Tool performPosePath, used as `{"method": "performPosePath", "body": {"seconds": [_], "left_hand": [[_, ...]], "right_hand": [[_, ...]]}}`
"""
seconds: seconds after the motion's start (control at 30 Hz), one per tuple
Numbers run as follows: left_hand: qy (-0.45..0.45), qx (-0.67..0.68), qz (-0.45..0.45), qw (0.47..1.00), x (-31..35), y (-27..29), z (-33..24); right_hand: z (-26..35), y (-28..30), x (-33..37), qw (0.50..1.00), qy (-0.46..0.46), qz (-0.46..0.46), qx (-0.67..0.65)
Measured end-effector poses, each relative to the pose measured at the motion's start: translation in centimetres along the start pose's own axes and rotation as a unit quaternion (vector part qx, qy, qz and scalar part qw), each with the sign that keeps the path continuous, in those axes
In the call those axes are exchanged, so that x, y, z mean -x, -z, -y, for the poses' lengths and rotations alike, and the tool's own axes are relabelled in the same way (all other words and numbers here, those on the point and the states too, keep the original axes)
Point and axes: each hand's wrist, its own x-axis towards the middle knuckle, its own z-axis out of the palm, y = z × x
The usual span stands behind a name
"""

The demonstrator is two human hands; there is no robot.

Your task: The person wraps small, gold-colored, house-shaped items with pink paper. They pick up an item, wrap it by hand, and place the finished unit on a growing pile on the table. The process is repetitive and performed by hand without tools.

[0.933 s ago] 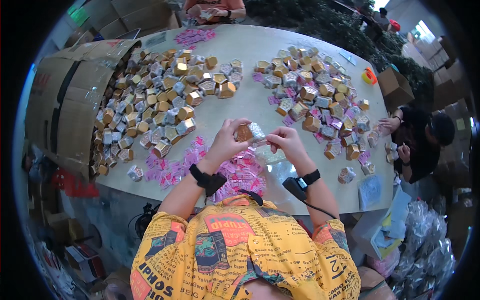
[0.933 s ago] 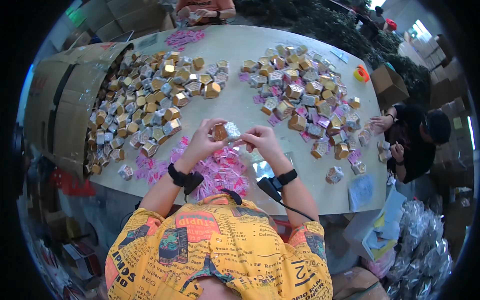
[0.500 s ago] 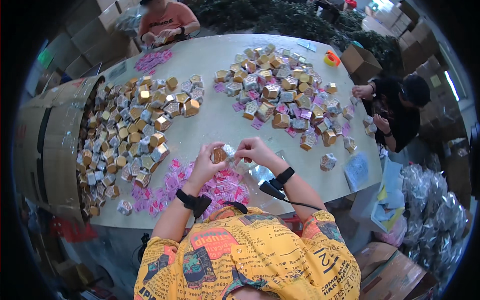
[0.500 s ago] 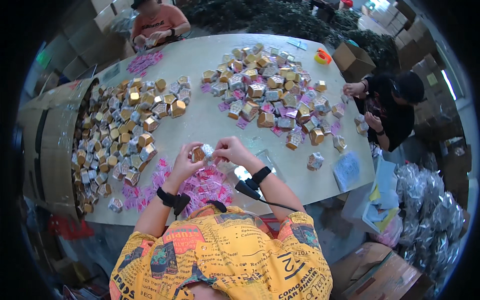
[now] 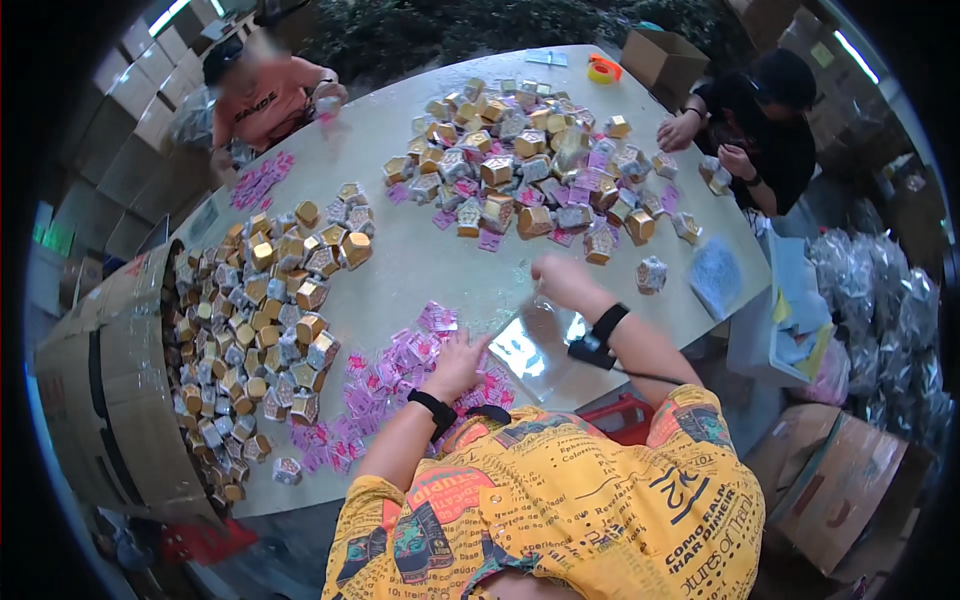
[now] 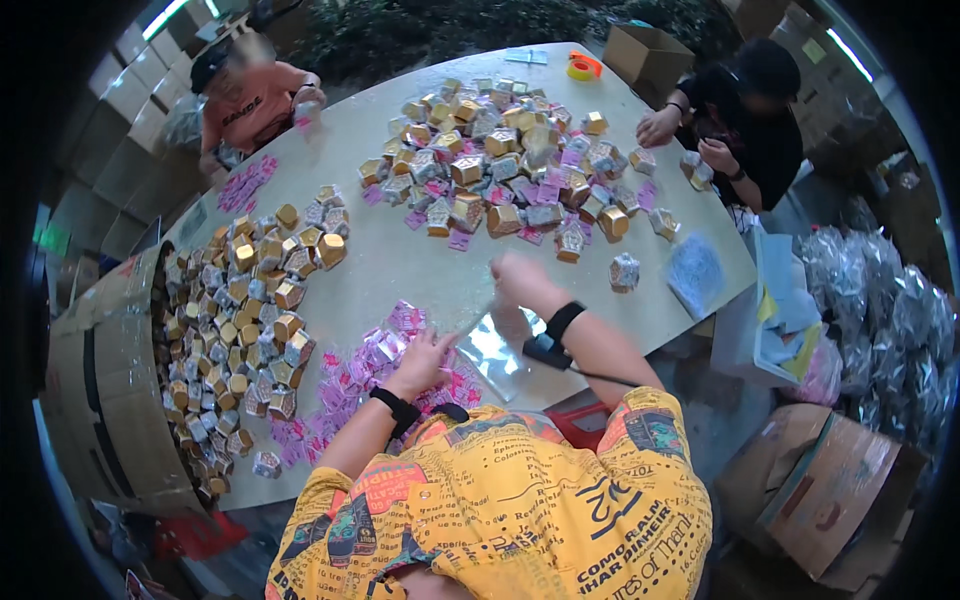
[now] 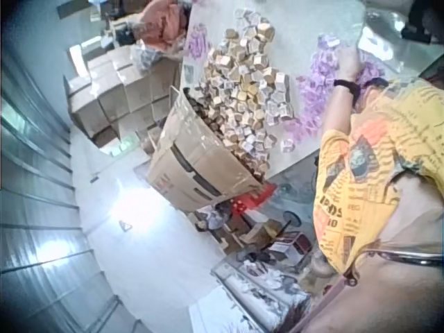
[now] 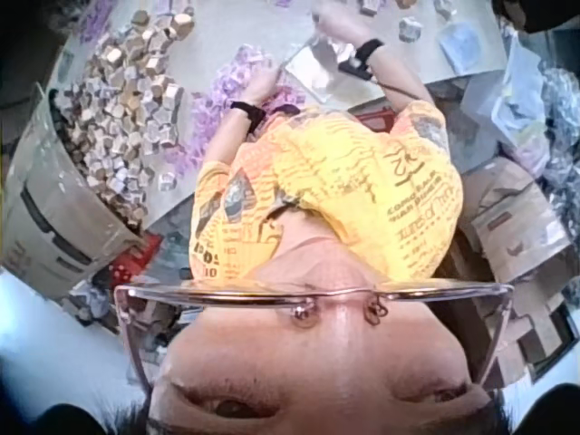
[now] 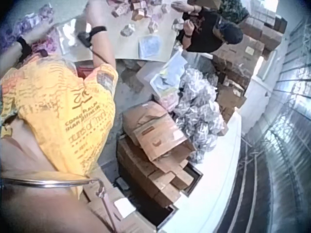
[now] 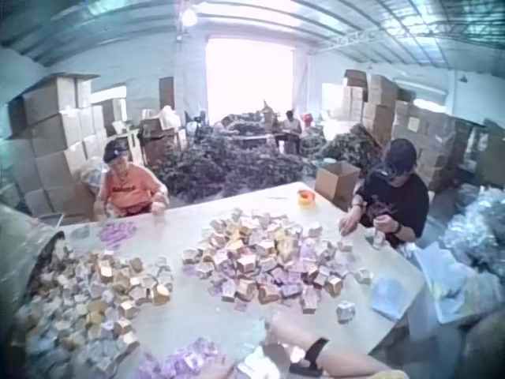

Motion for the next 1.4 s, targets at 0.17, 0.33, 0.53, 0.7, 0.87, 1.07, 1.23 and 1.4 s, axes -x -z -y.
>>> {"method": "performPosePath", "body": {"seconds": [0.17, 0.33, 0.53, 0.7, 0.87, 1.07, 1.23, 1.4], "left_hand": [[-0.026, -0.048, -0.051, 0.997, -0.4, -2.6, 0.8], [-0.041, -0.052, -0.099, 0.993, -0.2, -3.3, 1.4], [-0.035, -0.087, -0.079, 0.992, -0.2, -4.3, 2.7], [-0.038, -0.097, -0.095, 0.990, -0.1, -4.6, 3.5], [-0.036, -0.113, -0.085, 0.989, 0.1, -3.3, 3.6], [0.013, -0.016, -0.147, 0.989, 2.2, 1.0, 3.4], [0.056, 0.059, -0.207, 0.975, 3.5, 2.4, 4.1], [0.097, 0.138, -0.238, 0.956, 3.9, 2.9, 4.9]], "right_hand": [[1.6, -10.8, 7.0, 0.988, -0.011, 0.155, -0.005], [2.1, -14.3, 7.4, 0.986, 0.005, 0.135, -0.097], [2.4, -14.8, 6.4, 0.989, -0.013, 0.089, -0.115], [3.2, -12.5, 6.1, 0.989, -0.061, 0.101, -0.089], [2.2, -14.7, 6.1, 0.991, -0.023, 0.076, -0.112], [2.4, -11.6, 6.5, 0.978, -0.061, 0.066, -0.187], [0.3, -11.8, 6.9, 0.961, -0.095, 0.031, -0.258], [0.5, -11.7, 7.7, 0.968, -0.095, 0.051, -0.226]]}}
